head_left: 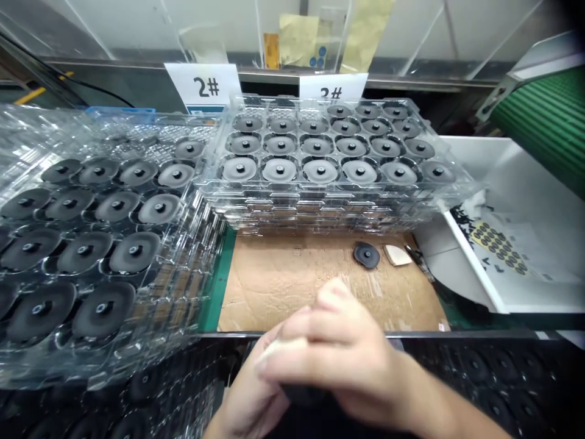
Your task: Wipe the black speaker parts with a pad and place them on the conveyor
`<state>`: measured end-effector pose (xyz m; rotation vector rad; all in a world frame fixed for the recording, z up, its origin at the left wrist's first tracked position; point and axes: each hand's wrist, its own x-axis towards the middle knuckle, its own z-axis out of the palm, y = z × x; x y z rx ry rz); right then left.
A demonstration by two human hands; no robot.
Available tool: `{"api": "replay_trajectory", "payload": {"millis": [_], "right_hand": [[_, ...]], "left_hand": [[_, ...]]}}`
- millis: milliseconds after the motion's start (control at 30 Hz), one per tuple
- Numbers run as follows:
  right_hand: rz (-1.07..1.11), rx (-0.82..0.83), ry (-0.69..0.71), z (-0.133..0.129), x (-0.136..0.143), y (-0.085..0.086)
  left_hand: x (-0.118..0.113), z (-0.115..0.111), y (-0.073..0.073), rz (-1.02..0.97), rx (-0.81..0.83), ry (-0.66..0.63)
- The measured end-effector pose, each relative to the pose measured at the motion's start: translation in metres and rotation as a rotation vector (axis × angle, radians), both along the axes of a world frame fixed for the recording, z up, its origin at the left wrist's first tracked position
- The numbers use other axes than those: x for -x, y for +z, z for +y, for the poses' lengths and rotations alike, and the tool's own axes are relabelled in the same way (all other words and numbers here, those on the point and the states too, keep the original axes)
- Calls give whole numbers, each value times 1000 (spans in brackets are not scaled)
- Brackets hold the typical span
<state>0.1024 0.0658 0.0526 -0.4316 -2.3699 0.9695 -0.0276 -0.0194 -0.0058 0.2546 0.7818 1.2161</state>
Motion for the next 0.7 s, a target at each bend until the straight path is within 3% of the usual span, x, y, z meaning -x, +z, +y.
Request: {"api": "replay_trajectory", "payload": {"millis": [67, 167, 300, 367, 467, 633, 700], "right_hand": [[0, 169, -139, 12, 1, -12], [-110, 386, -324, 33, 5, -51], [-212, 387, -364, 34, 15, -121], [-214, 354, -435, 24, 17, -143], [-191, 331, -481, 10, 14, -143], [-189, 348, -366, -4, 9, -108], [-204, 347, -343, -8, 9, -103]], "left_hand": [[2, -1, 0, -100, 4, -41], [5, -6, 1, -273, 52, -63], [11, -12, -1, -395, 6, -47], [15, -14, -4, -446, -15, -42], [20, -18, -10, -489, -16, -45], [24, -19, -17, -457, -80, -59], [26, -19, -20, -315, -166, -27]]}}
